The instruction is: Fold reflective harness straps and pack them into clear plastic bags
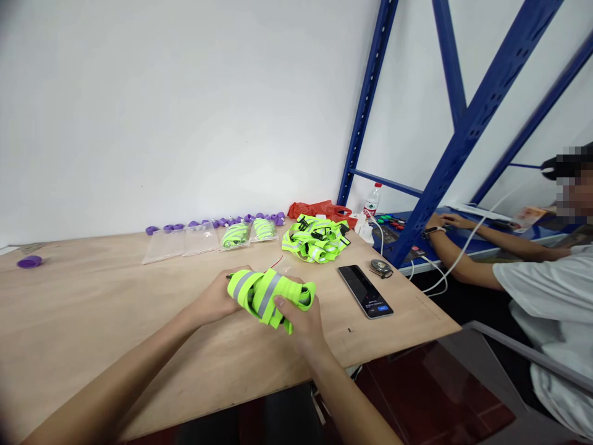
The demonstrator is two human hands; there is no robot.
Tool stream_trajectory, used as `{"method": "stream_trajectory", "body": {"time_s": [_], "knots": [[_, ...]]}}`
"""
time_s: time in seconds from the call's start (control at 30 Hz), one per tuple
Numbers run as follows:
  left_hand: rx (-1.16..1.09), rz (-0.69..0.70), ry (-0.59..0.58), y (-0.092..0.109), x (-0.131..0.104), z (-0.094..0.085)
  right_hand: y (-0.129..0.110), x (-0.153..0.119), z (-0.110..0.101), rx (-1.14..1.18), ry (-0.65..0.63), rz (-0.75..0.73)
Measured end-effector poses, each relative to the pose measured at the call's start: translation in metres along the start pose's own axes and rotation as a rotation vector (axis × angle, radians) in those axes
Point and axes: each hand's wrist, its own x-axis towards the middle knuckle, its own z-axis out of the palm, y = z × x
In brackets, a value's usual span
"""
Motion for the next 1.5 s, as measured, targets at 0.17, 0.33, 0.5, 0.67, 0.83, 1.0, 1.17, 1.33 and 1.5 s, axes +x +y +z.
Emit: {"method": "stream_trajectory", "body": {"time_s": [0.17, 0.33, 0.5, 0.67, 0.83, 1.0, 1.17, 1.33, 1.5], "knots": [[0.341, 0.178, 0.187, -0.011, -0.009, 0.003, -0.001, -0.012, -0.003, 0.047, -0.026, 0.123], [0.622, 0.354, 0.351, -0.016, -0.012, 0.012, 0.006, -0.015, -0.009, 0.259, -0.15, 0.359], [0.708, 0.393, 0.316, -0.014, -0.011, 0.009, 0.019, -0.013, 0.0, 0.326, -0.066, 0.256], [0.657, 0.331, -0.018, -0.004, -0.019, -0.025, 0.02, -0.02, -0.032, 0.166, 0.038, 0.134], [0.541, 0.138, 0.035, -0.004, -0.023, -0.037, -0.021, -0.025, -0.069, -0.272, 0.057, -0.21], [0.475, 0.034, 0.079, -0.001, -0.015, -0.015, -0.064, -0.014, -0.039, -0.756, -0.337, -0.738], [0.298, 0.04, 0.041, 0.011, -0.012, -0.002, -0.056, -0.006, -0.019, -1.089, -0.689, -1.123], [0.283, 0.099, -0.02, 0.007, -0.018, 0.0, -0.043, 0.0, -0.03, -1.181, -0.8, -1.177], [0.312, 0.104, -0.112, -0.004, -0.035, 0.002, -0.025, 0.009, -0.052, -1.2, -0.853, -1.078]]}}
